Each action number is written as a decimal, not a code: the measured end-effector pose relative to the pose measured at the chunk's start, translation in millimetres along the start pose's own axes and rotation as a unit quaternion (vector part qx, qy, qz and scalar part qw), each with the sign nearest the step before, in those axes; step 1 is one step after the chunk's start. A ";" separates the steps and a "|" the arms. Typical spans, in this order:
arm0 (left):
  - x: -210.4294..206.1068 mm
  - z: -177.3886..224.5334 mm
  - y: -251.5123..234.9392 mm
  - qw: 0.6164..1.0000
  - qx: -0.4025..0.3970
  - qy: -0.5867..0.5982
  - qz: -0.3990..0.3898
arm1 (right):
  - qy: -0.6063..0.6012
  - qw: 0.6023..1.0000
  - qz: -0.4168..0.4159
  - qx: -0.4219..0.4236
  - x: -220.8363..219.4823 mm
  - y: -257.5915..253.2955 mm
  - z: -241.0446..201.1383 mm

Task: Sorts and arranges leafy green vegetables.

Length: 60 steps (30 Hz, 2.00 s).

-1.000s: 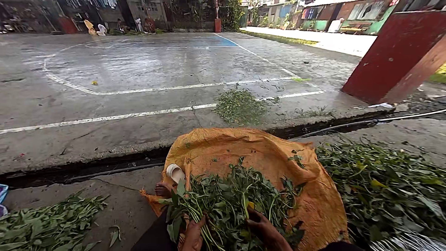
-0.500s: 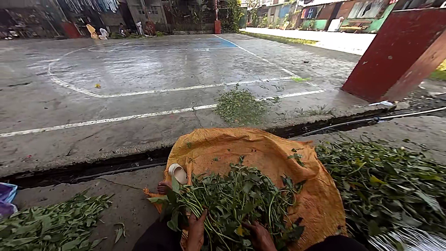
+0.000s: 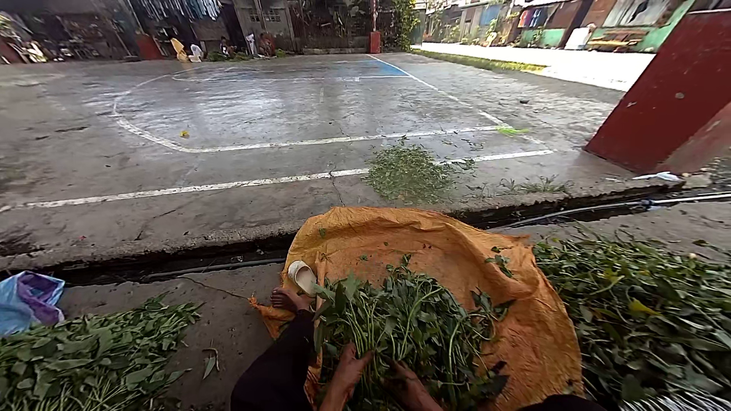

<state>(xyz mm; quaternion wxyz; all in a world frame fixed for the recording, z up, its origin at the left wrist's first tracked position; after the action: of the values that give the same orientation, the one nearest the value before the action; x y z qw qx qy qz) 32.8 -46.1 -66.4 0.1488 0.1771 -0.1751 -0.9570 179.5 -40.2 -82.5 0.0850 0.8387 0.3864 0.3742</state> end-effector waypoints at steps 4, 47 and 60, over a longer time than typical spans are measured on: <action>-11.6 -10.8 -0.1 1.000 0.014 0.014 0.000 | -0.251 0.930 0.260 -0.071 26.3 -12.6 -14.2; 52.7 4.9 -8.3 0.965 0.037 0.172 0.193 | 0.370 0.919 -0.132 -0.025 -21.4 15.9 17.0; 50.7 15.6 -7.9 0.941 -0.040 0.273 0.196 | 0.172 0.967 -0.163 -0.090 -12.0 21.2 46.2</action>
<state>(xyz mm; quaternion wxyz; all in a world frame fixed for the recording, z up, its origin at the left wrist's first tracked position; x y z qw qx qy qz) -20.4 -52.2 -70.3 0.3822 0.3874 -0.1208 -0.8302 218.8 -56.6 -112.6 0.1524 0.6758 0.4917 0.5275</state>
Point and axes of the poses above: each hand's wrist, its own y-axis away from the middle knuckle, its own x-axis out of the back of the hand, z = x × y, the point moved 9 cm from there along -y, towards the middle knuckle, and after that the axes turned 15 degrees about y, right-handed, at the moved point
